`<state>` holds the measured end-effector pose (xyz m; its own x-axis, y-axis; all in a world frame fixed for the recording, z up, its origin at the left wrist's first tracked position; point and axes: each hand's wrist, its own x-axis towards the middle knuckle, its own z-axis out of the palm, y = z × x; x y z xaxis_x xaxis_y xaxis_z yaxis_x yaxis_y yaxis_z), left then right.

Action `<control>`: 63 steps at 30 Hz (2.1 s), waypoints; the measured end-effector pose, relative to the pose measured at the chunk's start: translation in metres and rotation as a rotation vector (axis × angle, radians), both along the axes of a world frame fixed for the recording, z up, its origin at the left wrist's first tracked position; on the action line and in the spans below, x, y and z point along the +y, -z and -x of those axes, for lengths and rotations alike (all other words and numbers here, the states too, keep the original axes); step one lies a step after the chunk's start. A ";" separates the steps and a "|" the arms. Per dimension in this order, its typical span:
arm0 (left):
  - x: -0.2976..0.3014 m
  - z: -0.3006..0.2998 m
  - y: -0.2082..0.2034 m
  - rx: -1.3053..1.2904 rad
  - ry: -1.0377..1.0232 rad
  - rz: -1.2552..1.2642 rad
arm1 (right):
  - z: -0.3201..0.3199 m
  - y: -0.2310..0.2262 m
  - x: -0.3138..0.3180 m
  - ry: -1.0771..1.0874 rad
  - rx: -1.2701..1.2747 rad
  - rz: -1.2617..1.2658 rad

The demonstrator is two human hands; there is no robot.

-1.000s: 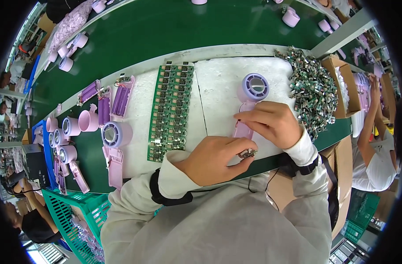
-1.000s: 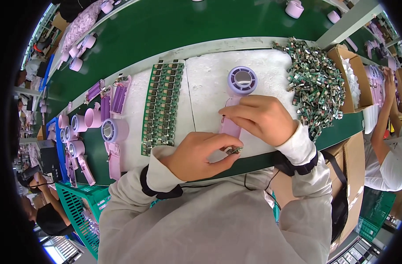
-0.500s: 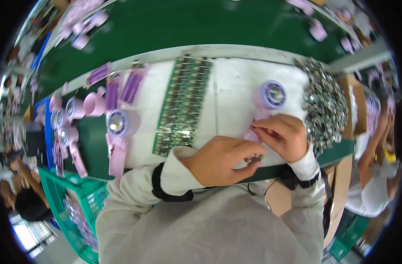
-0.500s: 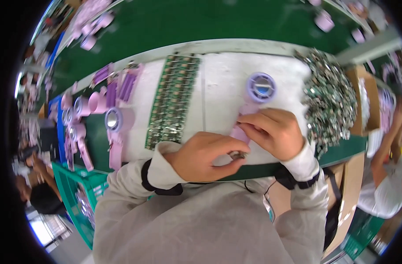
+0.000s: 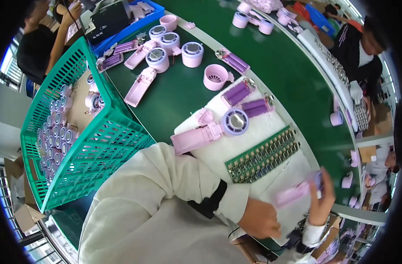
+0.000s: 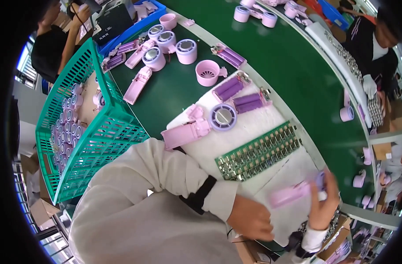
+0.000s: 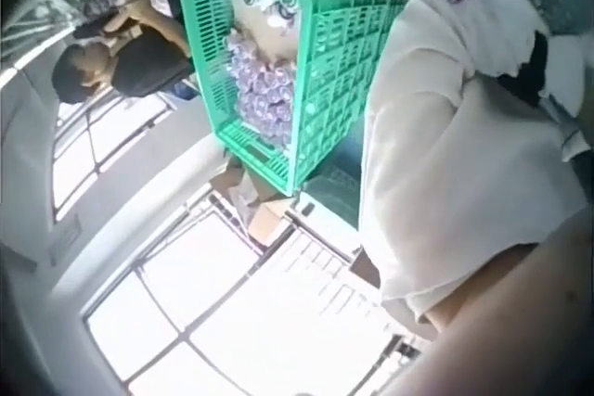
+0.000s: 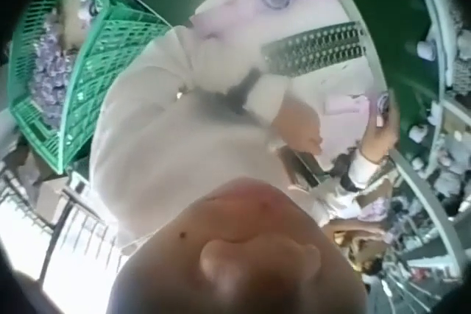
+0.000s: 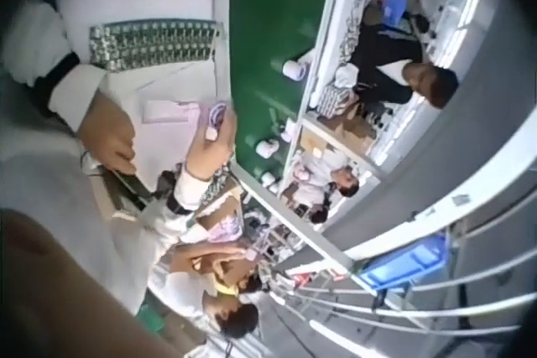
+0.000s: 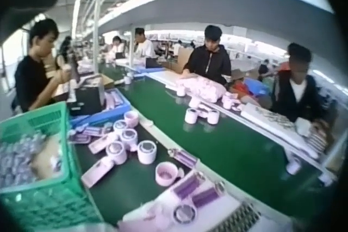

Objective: The person picks up a pink fan housing and a circuit board, then connects a wire from the housing to the board. They place the board into the housing and set the assembled fan onto the green table.

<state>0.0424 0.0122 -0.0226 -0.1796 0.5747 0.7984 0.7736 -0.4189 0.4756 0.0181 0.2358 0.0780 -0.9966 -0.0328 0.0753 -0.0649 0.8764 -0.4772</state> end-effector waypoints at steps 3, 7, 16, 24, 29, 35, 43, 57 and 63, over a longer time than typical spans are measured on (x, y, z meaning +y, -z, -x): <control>-0.001 -0.018 0.014 0.045 0.099 0.107 | 0.060 -0.031 -0.037 -0.088 0.221 0.105; -0.003 -0.022 0.025 -0.017 0.115 0.184 | 0.108 -0.062 -0.191 -0.507 0.144 0.141; -0.026 0.003 -0.003 0.294 0.249 0.552 | 0.165 0.051 -0.382 -0.828 0.102 0.007; -0.028 0.015 -0.004 0.303 0.269 0.526 | 0.188 0.049 -0.396 -0.675 0.340 -0.195; -0.020 0.001 -0.002 0.245 0.165 0.494 | 0.170 -0.008 -0.309 -0.768 0.485 -0.231; -0.012 -0.013 0.019 -0.033 0.126 0.340 | 0.117 0.018 -0.212 -0.729 0.006 -0.214; -0.008 -0.012 0.020 0.004 0.082 0.352 | 0.099 0.029 -0.191 -0.630 -0.201 0.258; -0.005 -0.012 0.021 -0.006 0.083 0.374 | 0.088 0.032 -0.182 -0.632 -0.162 0.322; -0.006 -0.011 0.021 -0.007 0.095 0.381 | 0.088 0.027 -0.183 -0.604 -0.236 0.303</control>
<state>0.0536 0.0065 -0.0437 -0.1163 0.8441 0.5234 0.7361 -0.2806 0.6160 -0.0697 0.0527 0.0514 -0.8020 -0.5954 -0.0467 -0.3619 0.5467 -0.7550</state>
